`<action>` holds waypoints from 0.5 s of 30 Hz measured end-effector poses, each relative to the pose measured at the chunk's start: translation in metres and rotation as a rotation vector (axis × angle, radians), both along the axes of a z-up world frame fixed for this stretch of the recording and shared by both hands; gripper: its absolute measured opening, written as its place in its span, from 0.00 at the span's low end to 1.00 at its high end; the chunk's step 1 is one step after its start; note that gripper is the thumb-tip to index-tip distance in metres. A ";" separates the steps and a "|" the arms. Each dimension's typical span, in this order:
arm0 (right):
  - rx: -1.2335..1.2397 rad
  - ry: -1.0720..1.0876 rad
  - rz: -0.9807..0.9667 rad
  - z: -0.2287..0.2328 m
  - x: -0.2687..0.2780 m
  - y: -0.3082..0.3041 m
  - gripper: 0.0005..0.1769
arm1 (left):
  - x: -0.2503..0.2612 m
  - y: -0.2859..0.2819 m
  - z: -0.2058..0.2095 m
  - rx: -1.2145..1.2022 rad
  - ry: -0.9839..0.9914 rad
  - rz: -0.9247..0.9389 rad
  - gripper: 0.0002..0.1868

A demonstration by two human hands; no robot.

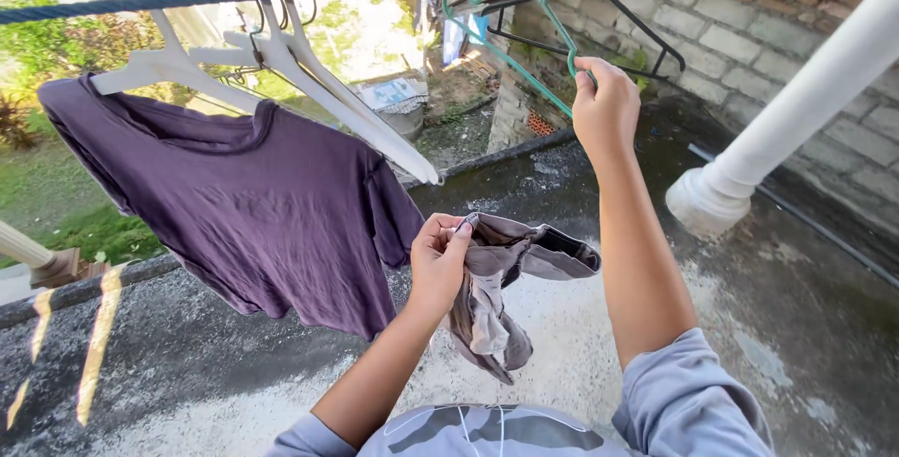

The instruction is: Hang wet laundry on hangers and a clothesline to dry outdoors.

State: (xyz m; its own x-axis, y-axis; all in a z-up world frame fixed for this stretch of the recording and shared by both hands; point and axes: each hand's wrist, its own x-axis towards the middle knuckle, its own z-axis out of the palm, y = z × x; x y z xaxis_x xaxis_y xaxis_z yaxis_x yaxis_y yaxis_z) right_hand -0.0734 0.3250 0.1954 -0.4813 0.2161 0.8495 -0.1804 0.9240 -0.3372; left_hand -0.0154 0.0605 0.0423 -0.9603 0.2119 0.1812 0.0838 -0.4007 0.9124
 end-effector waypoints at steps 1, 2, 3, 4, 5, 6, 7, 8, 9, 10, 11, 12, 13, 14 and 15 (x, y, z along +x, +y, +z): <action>0.001 -0.002 0.013 0.002 -0.011 0.001 0.09 | -0.004 0.000 0.001 0.001 -0.002 0.013 0.04; -0.021 -0.023 0.000 0.003 -0.021 0.001 0.09 | -0.008 -0.001 0.000 0.001 -0.024 0.014 0.04; -0.046 -0.054 -0.011 -0.001 -0.030 -0.001 0.09 | -0.008 -0.003 -0.003 -0.001 -0.055 0.019 0.03; -0.047 -0.065 0.004 -0.008 -0.040 0.008 0.09 | -0.014 -0.001 -0.007 -0.003 -0.066 0.034 0.03; -0.017 -0.062 0.016 -0.018 -0.048 0.013 0.08 | -0.017 -0.002 -0.011 0.005 -0.067 0.047 0.04; 0.013 -0.059 0.027 -0.028 -0.057 0.019 0.07 | -0.021 -0.003 -0.016 0.013 -0.068 0.060 0.04; 0.007 -0.070 0.045 -0.034 -0.061 0.024 0.07 | -0.025 -0.004 -0.016 0.007 -0.079 0.078 0.04; 0.047 -0.052 0.016 -0.041 -0.065 0.029 0.10 | -0.029 -0.006 -0.016 0.012 -0.070 0.077 0.03; 0.091 -0.030 -0.014 -0.047 -0.068 0.033 0.12 | -0.032 -0.008 -0.017 0.022 -0.058 0.075 0.03; 0.089 -0.037 0.002 -0.041 -0.053 0.011 0.12 | -0.037 -0.013 -0.016 0.020 -0.066 0.091 0.03; 0.218 0.034 -0.183 -0.035 -0.035 -0.008 0.19 | -0.039 -0.014 -0.015 -0.018 -0.043 0.104 0.03; 0.347 0.108 -0.367 -0.029 -0.017 -0.026 0.25 | -0.041 -0.016 -0.015 -0.056 -0.022 0.116 0.04; 0.348 0.098 -0.349 -0.030 -0.015 -0.040 0.25 | -0.040 -0.022 -0.010 -0.057 -0.035 0.132 0.04; 0.371 0.170 -0.282 -0.031 -0.012 -0.053 0.23 | -0.039 -0.028 -0.004 -0.104 -0.028 0.141 0.12; 0.392 0.244 -0.212 -0.030 -0.009 -0.065 0.21 | -0.039 -0.033 0.003 -0.151 -0.017 0.150 0.23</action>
State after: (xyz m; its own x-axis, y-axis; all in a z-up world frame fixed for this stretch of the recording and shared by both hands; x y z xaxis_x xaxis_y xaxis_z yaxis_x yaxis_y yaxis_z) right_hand -0.0829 0.2601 0.1659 -0.2389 -0.0699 0.9685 -0.0056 0.9975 0.0707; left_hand -0.0540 0.0272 0.0455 -0.9858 0.0896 0.1420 0.1166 -0.2432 0.9630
